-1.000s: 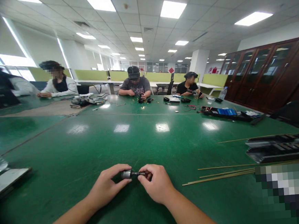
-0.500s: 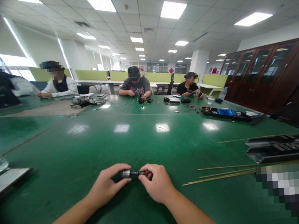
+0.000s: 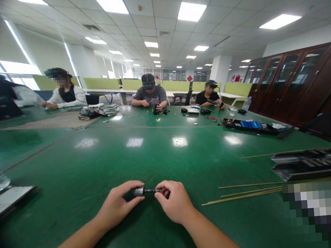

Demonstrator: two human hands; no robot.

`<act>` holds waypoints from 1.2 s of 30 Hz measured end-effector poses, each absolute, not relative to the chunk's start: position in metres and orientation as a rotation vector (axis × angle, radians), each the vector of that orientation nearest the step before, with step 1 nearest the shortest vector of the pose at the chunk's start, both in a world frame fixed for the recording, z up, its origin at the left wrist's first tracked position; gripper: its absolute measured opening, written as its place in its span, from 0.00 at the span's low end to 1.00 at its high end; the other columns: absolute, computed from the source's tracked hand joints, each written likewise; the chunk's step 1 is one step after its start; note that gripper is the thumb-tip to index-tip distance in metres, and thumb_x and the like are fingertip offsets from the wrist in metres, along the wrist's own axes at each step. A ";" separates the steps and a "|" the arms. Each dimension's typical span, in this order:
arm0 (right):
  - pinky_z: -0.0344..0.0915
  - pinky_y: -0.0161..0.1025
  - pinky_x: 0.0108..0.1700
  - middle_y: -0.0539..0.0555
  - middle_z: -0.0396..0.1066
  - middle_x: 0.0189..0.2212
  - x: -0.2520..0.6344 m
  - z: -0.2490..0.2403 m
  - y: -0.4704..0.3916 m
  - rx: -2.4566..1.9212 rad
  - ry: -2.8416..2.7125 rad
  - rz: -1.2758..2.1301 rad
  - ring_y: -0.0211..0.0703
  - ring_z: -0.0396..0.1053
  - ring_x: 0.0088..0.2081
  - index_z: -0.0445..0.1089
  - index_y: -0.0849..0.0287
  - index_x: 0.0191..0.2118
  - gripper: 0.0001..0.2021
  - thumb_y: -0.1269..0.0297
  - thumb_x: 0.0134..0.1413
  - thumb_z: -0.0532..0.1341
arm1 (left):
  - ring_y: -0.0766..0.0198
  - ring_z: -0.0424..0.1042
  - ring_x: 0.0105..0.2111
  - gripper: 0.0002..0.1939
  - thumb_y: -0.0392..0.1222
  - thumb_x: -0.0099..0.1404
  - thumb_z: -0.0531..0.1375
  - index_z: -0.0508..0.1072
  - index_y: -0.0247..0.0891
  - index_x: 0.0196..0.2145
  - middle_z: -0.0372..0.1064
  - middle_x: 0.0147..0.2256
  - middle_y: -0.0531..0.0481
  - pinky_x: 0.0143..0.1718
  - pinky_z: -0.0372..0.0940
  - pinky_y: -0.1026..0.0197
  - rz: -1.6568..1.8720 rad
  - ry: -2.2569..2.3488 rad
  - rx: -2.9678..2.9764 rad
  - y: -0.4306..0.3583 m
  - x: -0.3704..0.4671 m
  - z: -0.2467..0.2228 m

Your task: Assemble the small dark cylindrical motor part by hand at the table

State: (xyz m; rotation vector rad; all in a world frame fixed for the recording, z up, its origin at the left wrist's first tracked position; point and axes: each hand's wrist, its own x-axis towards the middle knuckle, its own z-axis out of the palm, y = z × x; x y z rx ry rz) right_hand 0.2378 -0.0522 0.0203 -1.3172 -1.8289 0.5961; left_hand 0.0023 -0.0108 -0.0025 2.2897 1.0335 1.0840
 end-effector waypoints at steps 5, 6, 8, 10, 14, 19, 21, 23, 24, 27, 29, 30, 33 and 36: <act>0.64 0.34 0.35 0.49 0.73 0.27 0.239 0.020 -0.051 -1.308 -1.825 0.592 0.39 0.70 0.29 0.76 0.57 0.37 0.05 0.70 0.56 0.63 | 0.57 0.74 0.47 0.16 0.41 0.62 0.65 0.73 0.45 0.49 0.75 0.46 0.49 0.51 0.69 0.54 1.085 1.044 2.285 -0.010 0.001 -0.003; 0.64 0.34 0.35 0.49 0.73 0.28 0.239 0.020 -0.051 -1.305 -1.826 0.593 0.39 0.70 0.29 0.76 0.57 0.37 0.05 0.70 0.56 0.62 | 0.57 0.74 0.47 0.16 0.41 0.62 0.65 0.73 0.45 0.49 0.75 0.46 0.49 0.52 0.69 0.54 1.082 1.045 2.285 -0.010 0.001 -0.003; 0.64 0.34 0.35 0.49 0.73 0.28 0.240 0.021 -0.051 -1.301 -1.826 0.594 0.39 0.70 0.29 0.76 0.57 0.37 0.05 0.70 0.56 0.62 | 0.58 0.74 0.47 0.16 0.41 0.62 0.65 0.73 0.46 0.49 0.75 0.46 0.49 0.52 0.68 0.55 1.079 1.044 2.285 -0.010 0.001 -0.003; 0.64 0.34 0.35 0.49 0.73 0.28 0.240 0.021 -0.052 -1.299 -1.828 0.596 0.39 0.69 0.29 0.76 0.57 0.37 0.06 0.70 0.56 0.62 | 0.58 0.74 0.47 0.17 0.41 0.62 0.65 0.73 0.46 0.49 0.75 0.46 0.50 0.52 0.68 0.55 1.078 1.045 2.284 -0.011 0.001 -0.003; 0.64 0.34 0.35 0.49 0.73 0.28 0.240 0.022 -0.052 -1.298 -1.828 0.595 0.39 0.69 0.30 0.76 0.57 0.37 0.05 0.70 0.56 0.62 | 0.58 0.73 0.47 0.17 0.41 0.62 0.65 0.72 0.46 0.49 0.75 0.46 0.50 0.52 0.68 0.55 1.073 1.046 2.284 -0.010 0.000 -0.003; 0.63 0.34 0.35 0.49 0.73 0.28 0.241 0.020 -0.052 -1.295 -1.831 0.591 0.38 0.69 0.30 0.76 0.56 0.37 0.05 0.70 0.56 0.62 | 0.58 0.73 0.47 0.16 0.41 0.63 0.65 0.72 0.46 0.49 0.75 0.46 0.49 0.52 0.68 0.55 1.067 1.046 2.283 -0.009 0.000 -0.003; 0.63 0.34 0.35 0.49 0.73 0.28 0.241 0.019 -0.051 -1.300 -1.830 0.589 0.38 0.69 0.30 0.76 0.56 0.37 0.05 0.70 0.56 0.62 | 0.58 0.73 0.47 0.16 0.41 0.63 0.65 0.72 0.46 0.49 0.74 0.46 0.50 0.52 0.68 0.55 1.062 1.054 2.282 -0.009 0.000 -0.003; 0.63 0.34 0.35 0.49 0.73 0.28 0.241 0.018 -0.051 -1.303 -1.830 0.585 0.39 0.69 0.30 0.76 0.56 0.38 0.05 0.70 0.55 0.63 | 0.58 0.73 0.47 0.17 0.41 0.62 0.65 0.72 0.46 0.49 0.74 0.46 0.50 0.52 0.67 0.54 1.055 1.058 2.283 -0.009 0.000 -0.003; 0.63 0.34 0.35 0.49 0.73 0.28 0.241 0.017 -0.051 -1.303 -1.831 0.585 0.39 0.69 0.30 0.76 0.56 0.38 0.05 0.69 0.56 0.62 | 0.58 0.73 0.48 0.17 0.41 0.62 0.65 0.72 0.46 0.49 0.74 0.46 0.50 0.53 0.67 0.54 1.054 1.059 2.283 -0.009 0.000 -0.003; 0.63 0.34 0.35 0.49 0.73 0.28 0.241 0.018 -0.051 -1.304 -1.834 0.585 0.39 0.69 0.30 0.76 0.56 0.37 0.05 0.69 0.56 0.62 | 0.58 0.73 0.48 0.16 0.41 0.63 0.65 0.72 0.46 0.49 0.74 0.46 0.50 0.53 0.67 0.54 1.059 1.051 2.283 -0.010 -0.001 -0.002; 0.63 0.34 0.35 0.49 0.73 0.28 0.242 0.019 -0.051 -1.306 -1.834 0.582 0.39 0.69 0.30 0.76 0.56 0.37 0.05 0.69 0.56 0.62 | 0.58 0.73 0.48 0.16 0.41 0.63 0.64 0.72 0.46 0.49 0.74 0.46 0.50 0.53 0.67 0.54 1.067 1.046 2.284 -0.010 -0.001 -0.002; 0.63 0.34 0.36 0.49 0.73 0.28 0.242 0.019 -0.051 -1.307 -1.835 0.581 0.39 0.69 0.30 0.76 0.56 0.37 0.05 0.69 0.56 0.62 | 0.58 0.73 0.48 0.16 0.41 0.63 0.64 0.72 0.46 0.49 0.74 0.46 0.50 0.53 0.67 0.54 1.068 1.046 2.285 -0.009 -0.001 -0.002; 0.63 0.34 0.35 0.50 0.73 0.28 0.242 0.020 -0.051 -1.303 -1.837 0.581 0.39 0.69 0.30 0.76 0.56 0.38 0.06 0.69 0.56 0.62 | 0.59 0.73 0.48 0.16 0.41 0.63 0.65 0.72 0.47 0.49 0.74 0.47 0.51 0.53 0.67 0.55 1.067 1.048 2.286 -0.009 -0.001 -0.003; 0.64 0.35 0.36 0.50 0.73 0.28 0.242 0.021 -0.051 -1.300 -1.835 0.578 0.40 0.69 0.30 0.76 0.57 0.38 0.05 0.69 0.56 0.62 | 0.59 0.72 0.48 0.16 0.41 0.63 0.64 0.72 0.47 0.50 0.74 0.47 0.51 0.53 0.66 0.55 1.072 1.049 2.286 -0.008 -0.002 -0.003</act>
